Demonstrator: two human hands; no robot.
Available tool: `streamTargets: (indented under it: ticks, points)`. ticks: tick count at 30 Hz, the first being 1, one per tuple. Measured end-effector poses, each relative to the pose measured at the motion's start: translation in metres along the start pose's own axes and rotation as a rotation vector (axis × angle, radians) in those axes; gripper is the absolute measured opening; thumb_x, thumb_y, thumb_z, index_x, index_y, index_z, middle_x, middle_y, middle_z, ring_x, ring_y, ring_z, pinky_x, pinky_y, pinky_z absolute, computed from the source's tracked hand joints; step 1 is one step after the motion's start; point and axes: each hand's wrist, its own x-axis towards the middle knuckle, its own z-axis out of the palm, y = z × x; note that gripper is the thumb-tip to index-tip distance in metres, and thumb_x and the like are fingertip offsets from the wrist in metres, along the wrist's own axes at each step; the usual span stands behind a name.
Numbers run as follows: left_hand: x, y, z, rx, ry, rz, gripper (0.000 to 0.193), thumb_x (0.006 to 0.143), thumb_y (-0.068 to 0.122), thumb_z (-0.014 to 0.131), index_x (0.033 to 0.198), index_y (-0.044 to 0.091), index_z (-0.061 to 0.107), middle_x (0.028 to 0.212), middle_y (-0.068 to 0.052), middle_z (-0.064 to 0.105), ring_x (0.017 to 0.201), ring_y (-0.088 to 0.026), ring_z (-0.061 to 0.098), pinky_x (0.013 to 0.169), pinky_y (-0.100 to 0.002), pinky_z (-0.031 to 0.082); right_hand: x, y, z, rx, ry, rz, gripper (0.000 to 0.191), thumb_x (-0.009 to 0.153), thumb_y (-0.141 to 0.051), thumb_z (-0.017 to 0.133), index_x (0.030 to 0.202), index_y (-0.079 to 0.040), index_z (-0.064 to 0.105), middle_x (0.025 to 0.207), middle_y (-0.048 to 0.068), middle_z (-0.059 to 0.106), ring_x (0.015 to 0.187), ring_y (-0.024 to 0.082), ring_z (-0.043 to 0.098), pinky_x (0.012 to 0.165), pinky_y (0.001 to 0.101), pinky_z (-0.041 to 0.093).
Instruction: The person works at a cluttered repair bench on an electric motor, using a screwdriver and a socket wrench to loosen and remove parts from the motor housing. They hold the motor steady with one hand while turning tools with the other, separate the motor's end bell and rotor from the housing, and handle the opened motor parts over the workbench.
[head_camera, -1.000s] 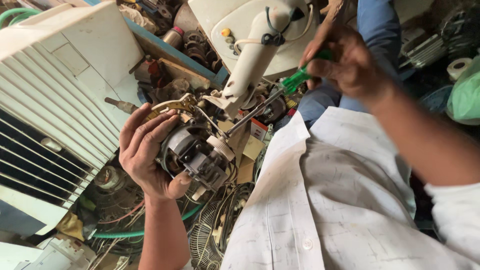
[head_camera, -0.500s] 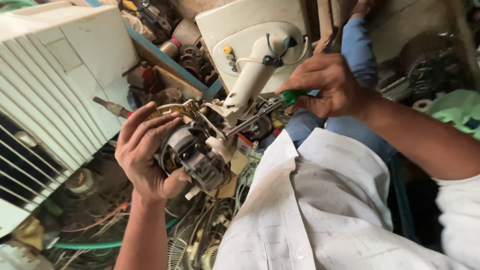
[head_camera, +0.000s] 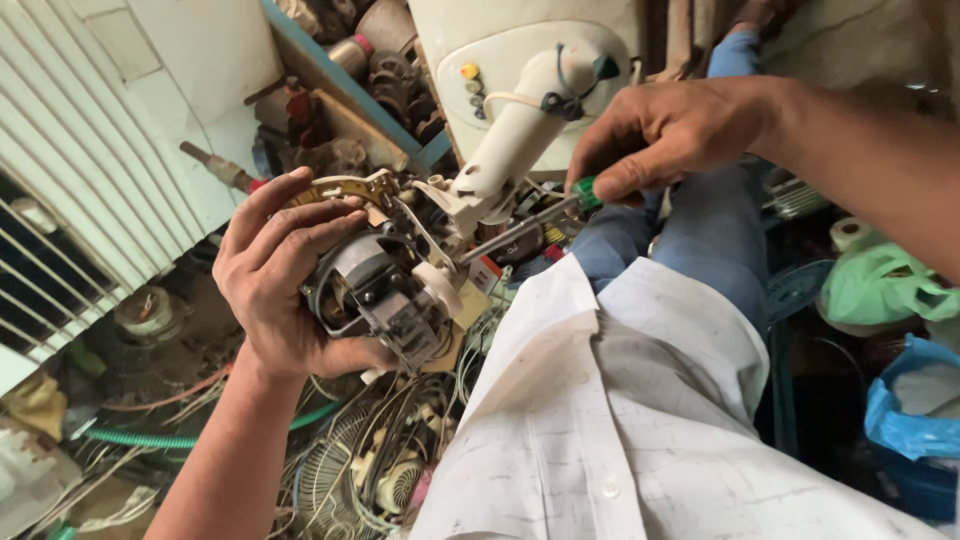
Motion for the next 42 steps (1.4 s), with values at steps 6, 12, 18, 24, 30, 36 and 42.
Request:
streamTargets:
  ticks: [6,12,18,24,30,36,42]
  points:
    - [0.007,-0.005,-0.004,-0.010,-0.078,-0.027,0.097,0.072,0.091,0.057,0.115,0.006,0.075,0.115,-0.011,0.075,0.129,-0.040,0.067,0.111,-0.046,0.052,0.014,0.002,-0.005,-0.158,-0.023,-0.321,0.037,0.088,-0.025,0.074,0.118,-0.004,0.077,0.102,0.007,0.084,0.087,0.011,0.074,0.076,0.0270,0.059]
    - [0.010,-0.012,-0.007,-0.017,-0.085,-0.009,0.097,0.067,0.093,0.058,0.113,0.009,0.076,0.115,-0.006,0.076,0.126,-0.039,0.065,0.105,-0.048,0.050,0.014,0.000,0.004,-0.273,0.095,-0.373,0.035,0.085,-0.029,0.082,0.115,-0.009,0.080,0.086,0.003,0.079,0.067,0.013,0.068,0.057,0.0252,0.057]
    - [0.011,-0.013,-0.009,-0.007,-0.082,-0.018,0.097,0.066,0.093,0.059,0.114,0.010,0.076,0.117,-0.006,0.076,0.127,-0.038,0.065,0.109,-0.049,0.049,-0.001,-0.002,0.030,-0.932,0.621,-0.882,0.034,0.086,-0.023,0.082,0.115,-0.006,0.076,0.078,0.005,0.074,0.061,0.016,0.063,0.053,0.0335,0.048]
    - [0.010,-0.010,-0.008,-0.004,-0.087,-0.035,0.097,0.065,0.093,0.059,0.115,0.012,0.076,0.117,-0.006,0.076,0.130,-0.036,0.066,0.119,-0.054,0.043,0.006,-0.006,0.027,-0.454,0.322,-0.491,0.038,0.083,-0.033,0.079,0.113,-0.011,0.079,0.076,0.000,0.075,0.060,0.010,0.067,0.053,0.0297,0.054]
    - [0.008,-0.010,-0.005,-0.007,-0.083,-0.036,0.098,0.065,0.094,0.057,0.113,0.011,0.076,0.114,-0.006,0.076,0.130,-0.037,0.066,0.119,-0.054,0.042,0.012,-0.006,0.024,-0.488,0.295,-0.392,0.033,0.084,-0.036,0.076,0.107,-0.012,0.079,0.070,0.003,0.075,0.057,0.018,0.065,0.054,0.0349,0.050]
    - [0.006,-0.013,-0.005,-0.005,-0.062,-0.019,0.099,0.064,0.094,0.056,0.113,0.010,0.076,0.112,-0.007,0.075,0.128,-0.037,0.066,0.120,-0.056,0.041,-0.007,-0.001,0.054,-1.163,0.936,-0.892,0.022,0.092,-0.022,0.077,0.112,-0.013,0.079,0.079,0.000,0.074,0.067,0.019,0.066,0.060,0.0363,0.048]
    - [0.002,-0.011,-0.005,0.008,-0.052,0.001,0.096,0.071,0.091,0.057,0.114,0.009,0.076,0.114,-0.009,0.076,0.130,-0.037,0.067,0.118,-0.054,0.045,-0.013,-0.018,0.042,-0.370,0.448,-0.353,0.040,0.076,-0.024,0.082,0.112,-0.007,0.075,0.094,0.006,0.078,0.083,0.015,0.075,0.075,0.0301,0.059]
